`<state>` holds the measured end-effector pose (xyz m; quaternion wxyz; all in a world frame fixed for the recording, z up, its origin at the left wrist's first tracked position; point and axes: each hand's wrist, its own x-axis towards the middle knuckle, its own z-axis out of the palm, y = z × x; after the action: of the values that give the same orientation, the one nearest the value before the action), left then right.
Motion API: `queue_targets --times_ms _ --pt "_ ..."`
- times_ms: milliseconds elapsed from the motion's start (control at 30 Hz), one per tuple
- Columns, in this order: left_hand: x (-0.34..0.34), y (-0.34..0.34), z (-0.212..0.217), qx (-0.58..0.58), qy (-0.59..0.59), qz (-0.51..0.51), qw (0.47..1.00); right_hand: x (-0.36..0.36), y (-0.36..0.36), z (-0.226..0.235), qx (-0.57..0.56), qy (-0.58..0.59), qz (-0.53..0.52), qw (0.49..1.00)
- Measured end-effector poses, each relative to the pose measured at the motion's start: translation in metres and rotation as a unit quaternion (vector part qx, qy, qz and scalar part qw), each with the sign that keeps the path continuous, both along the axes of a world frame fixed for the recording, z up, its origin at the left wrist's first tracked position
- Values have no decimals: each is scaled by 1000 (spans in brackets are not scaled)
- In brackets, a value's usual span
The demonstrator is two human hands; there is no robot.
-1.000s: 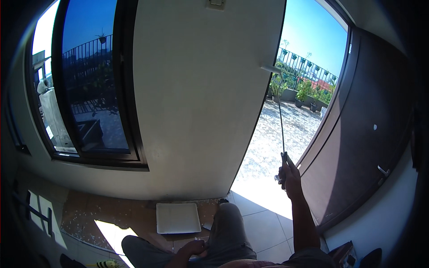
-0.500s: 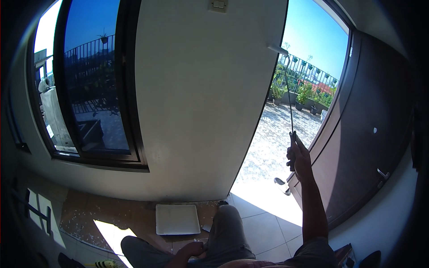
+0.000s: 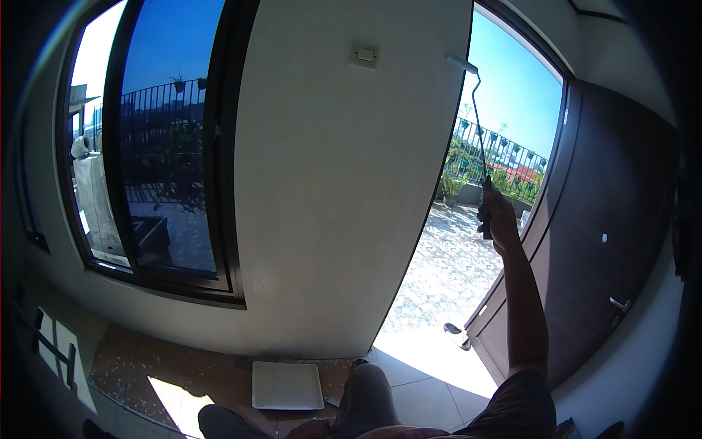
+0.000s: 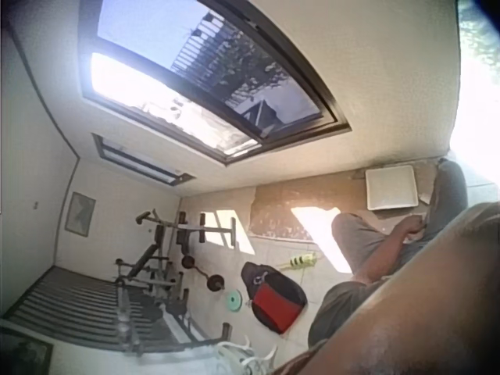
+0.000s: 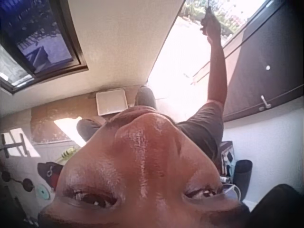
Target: The recorder uses a paint roller to apply white paint to a section of an indoor wall.
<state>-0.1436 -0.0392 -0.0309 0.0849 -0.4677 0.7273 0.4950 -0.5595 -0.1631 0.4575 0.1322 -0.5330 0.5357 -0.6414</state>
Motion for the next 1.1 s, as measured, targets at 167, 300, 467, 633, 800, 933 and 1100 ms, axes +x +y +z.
queue_targets --times_ms 167,300,467,633,800,933,1100 --pt "11 3 21 125 25 71 989 -7 -19 48 -52 11 28 998" --pt "12 7 45 99 1 117 988 -2 -33 89 -89 28 8 996" --pt "7 -4 -10 45 -22 48 998 11 -54 141 -110 30 34 993" --pt "6 -10 -37 11 -47 -7 999 14 -74 194 -124 40 42 991" --pt "1 -14 -38 24 -69 -11 997 11 -79 236 -125 28 45 991" --pt "-39 -24 -164 -80 -203 86 972 18 -89 235 -119 19 46 992" --pt "-70 -30 -266 -127 -286 110 943 24 -83 213 -101 -20 69 992"
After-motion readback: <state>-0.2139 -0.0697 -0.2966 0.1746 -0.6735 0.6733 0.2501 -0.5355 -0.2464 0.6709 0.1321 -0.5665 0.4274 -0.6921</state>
